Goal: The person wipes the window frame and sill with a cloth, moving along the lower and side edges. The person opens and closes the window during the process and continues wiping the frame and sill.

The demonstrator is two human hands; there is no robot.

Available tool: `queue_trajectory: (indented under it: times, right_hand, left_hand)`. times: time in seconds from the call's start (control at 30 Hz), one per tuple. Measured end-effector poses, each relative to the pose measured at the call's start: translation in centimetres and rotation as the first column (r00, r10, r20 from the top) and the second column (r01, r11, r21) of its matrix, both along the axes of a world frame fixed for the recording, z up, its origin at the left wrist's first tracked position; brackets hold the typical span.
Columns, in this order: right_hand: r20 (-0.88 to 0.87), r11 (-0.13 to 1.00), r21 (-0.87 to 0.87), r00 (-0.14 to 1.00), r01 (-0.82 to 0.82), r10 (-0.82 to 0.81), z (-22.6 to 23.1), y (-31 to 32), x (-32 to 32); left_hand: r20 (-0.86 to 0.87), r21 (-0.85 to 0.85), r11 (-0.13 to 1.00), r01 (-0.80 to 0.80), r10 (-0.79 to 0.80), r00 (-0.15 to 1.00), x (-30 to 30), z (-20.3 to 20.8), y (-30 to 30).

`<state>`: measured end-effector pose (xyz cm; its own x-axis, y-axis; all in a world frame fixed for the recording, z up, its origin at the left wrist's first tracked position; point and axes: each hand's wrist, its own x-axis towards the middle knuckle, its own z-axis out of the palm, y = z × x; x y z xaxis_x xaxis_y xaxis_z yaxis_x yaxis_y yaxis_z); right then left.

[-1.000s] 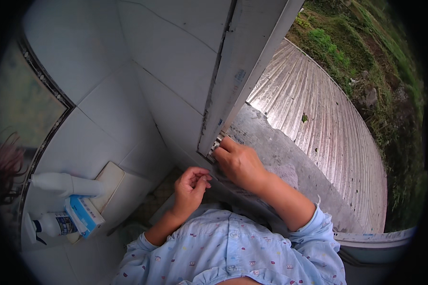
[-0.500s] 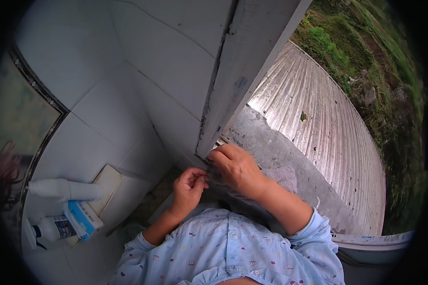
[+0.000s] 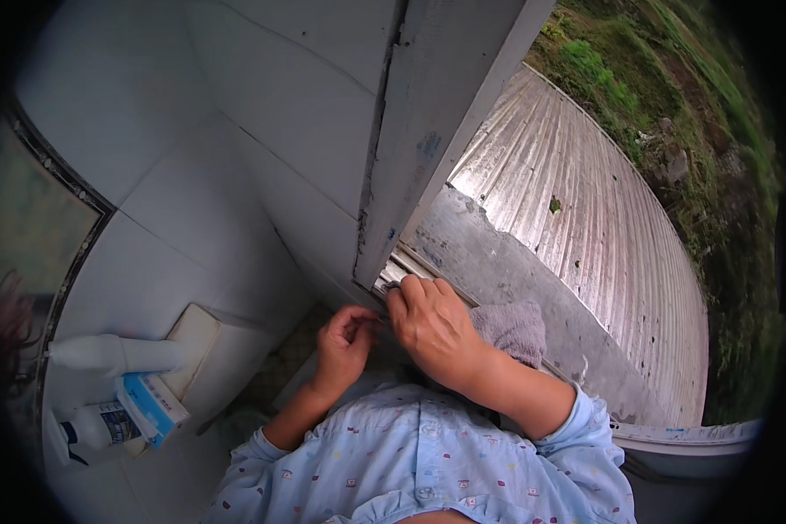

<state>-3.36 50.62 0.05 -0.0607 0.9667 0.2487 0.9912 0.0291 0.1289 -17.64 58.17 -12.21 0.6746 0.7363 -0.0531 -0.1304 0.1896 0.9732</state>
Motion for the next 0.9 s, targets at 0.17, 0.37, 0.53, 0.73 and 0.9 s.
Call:
queue_trajectory:
  times: [0.17, 0.37, 0.53, 0.73, 0.9]
  right_hand:
    - [0.004, 0.987, -0.140, 0.996, 0.085, -0.085, 0.7, -2.1, -0.6]
    - [-0.058, 0.990, -0.088, 0.991, 0.113, -0.118, 1.0, -5.9, -0.3]
    - [-0.073, 0.966, -0.176, 0.976, 0.188, -0.203, 1.8, -9.3, -0.5]
    - [-0.029, 0.899, -0.318, 0.944, 0.302, -0.327, 3.2, -14.6, -0.3]
    - [-0.292, 0.883, -0.290, 0.844, 0.370, -0.449, 5.3, -18.5, 1.7]
  left_hand:
    - [-0.006, 0.007, 1.000, 0.014, -0.014, 1.000, 0.2, -0.1, -0.7]
    - [-0.033, 0.036, 0.998, 0.053, -0.052, 0.998, 0.2, 0.1, -1.5]
    - [-0.043, 0.044, 0.995, 0.094, -0.092, 0.995, 0.0, 0.2, -1.9]
    - [-0.080, 0.045, 0.991, 0.128, -0.124, 0.989, -0.6, 0.0, -2.3]
    - [-0.090, 0.038, 0.989, 0.142, -0.138, 0.986, -1.2, -0.4, -2.4]
